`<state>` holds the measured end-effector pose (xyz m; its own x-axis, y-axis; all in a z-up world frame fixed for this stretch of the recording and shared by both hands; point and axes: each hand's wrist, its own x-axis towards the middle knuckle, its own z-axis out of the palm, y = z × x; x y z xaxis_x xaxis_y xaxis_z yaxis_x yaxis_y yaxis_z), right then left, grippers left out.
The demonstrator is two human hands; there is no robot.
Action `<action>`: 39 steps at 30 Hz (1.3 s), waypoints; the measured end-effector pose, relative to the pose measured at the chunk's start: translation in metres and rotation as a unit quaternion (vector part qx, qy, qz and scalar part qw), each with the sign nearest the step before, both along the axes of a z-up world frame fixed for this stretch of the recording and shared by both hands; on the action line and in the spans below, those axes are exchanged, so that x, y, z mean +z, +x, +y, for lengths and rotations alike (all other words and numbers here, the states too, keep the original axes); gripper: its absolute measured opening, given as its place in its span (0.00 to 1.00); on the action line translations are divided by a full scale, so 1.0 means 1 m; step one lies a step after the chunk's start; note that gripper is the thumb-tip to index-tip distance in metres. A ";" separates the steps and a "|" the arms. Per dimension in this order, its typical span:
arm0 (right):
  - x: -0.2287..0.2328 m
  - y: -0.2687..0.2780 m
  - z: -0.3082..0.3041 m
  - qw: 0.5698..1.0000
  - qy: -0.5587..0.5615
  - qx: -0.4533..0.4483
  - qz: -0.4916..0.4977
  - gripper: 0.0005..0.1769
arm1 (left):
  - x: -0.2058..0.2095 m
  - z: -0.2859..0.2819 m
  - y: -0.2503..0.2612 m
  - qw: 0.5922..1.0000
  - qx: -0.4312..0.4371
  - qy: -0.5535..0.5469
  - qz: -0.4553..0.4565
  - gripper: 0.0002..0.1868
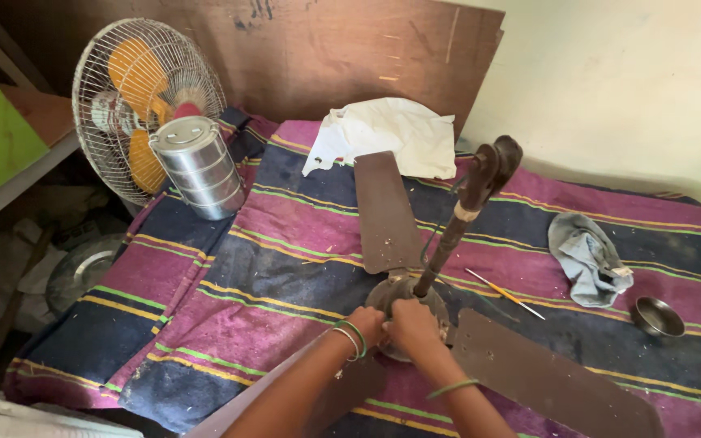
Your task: The person uses a green screwdriver to tighten screws on the central hub of a ceiling fan lying on a striped cloth. They repeatedly rotate the fan and adjust the blades while working on the motor housing.
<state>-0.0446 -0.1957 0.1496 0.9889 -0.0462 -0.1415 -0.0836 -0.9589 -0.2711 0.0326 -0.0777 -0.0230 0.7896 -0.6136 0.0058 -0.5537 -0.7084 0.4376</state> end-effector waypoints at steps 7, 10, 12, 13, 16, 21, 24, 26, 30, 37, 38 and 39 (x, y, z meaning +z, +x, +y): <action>-0.011 0.004 -0.003 0.968 -0.067 0.172 -0.169 0.08 | -0.007 0.006 0.007 0.998 -0.041 -0.006 -0.044 0.13; -0.017 0.014 -0.002 0.961 -0.143 0.226 -0.067 0.08 | -0.011 0.006 0.004 0.999 -0.037 -0.028 -0.025 0.15; -0.019 0.018 0.000 0.958 -0.161 0.237 -0.022 0.08 | -0.012 0.009 0.002 0.997 -0.016 -0.076 0.013 0.19; -0.020 0.018 -0.001 0.958 -0.160 0.235 -0.024 0.08 | -0.011 0.011 0.002 0.997 -0.015 -0.071 0.011 0.19; -0.020 0.025 -0.003 0.964 -0.154 0.217 -0.026 0.08 | -0.010 0.010 0.004 0.999 -0.004 -0.053 0.009 0.20; -0.027 0.030 0.003 0.986 -0.117 0.113 -0.047 0.06 | -0.014 0.008 0.006 0.999 -0.010 -0.046 0.010 0.19; -0.028 0.030 0.008 0.991 -0.096 0.074 -0.055 0.05 | -0.015 0.012 0.005 0.998 -0.013 -0.060 0.010 0.18; -0.025 0.029 0.007 0.993 -0.089 0.050 -0.059 0.06 | -0.012 0.009 0.008 0.999 -0.026 -0.043 0.014 0.16; -0.017 0.031 0.012 0.998 -0.061 0.010 -0.016 0.06 | -0.013 0.012 0.009 0.999 -0.040 -0.035 0.004 0.14; 0.000 0.008 0.019 0.997 -0.071 0.008 -0.022 0.09 | -0.032 0.005 0.017 0.997 -0.076 -0.004 -0.025 0.13; 0.000 -0.005 0.022 0.995 -0.085 0.026 -0.041 0.10 | -0.034 0.002 0.015 0.994 -0.100 0.015 -0.045 0.14; -0.002 -0.024 0.028 0.994 -0.090 0.027 -0.049 0.12 | -0.036 0.002 0.013 0.989 -0.125 0.034 -0.066 0.16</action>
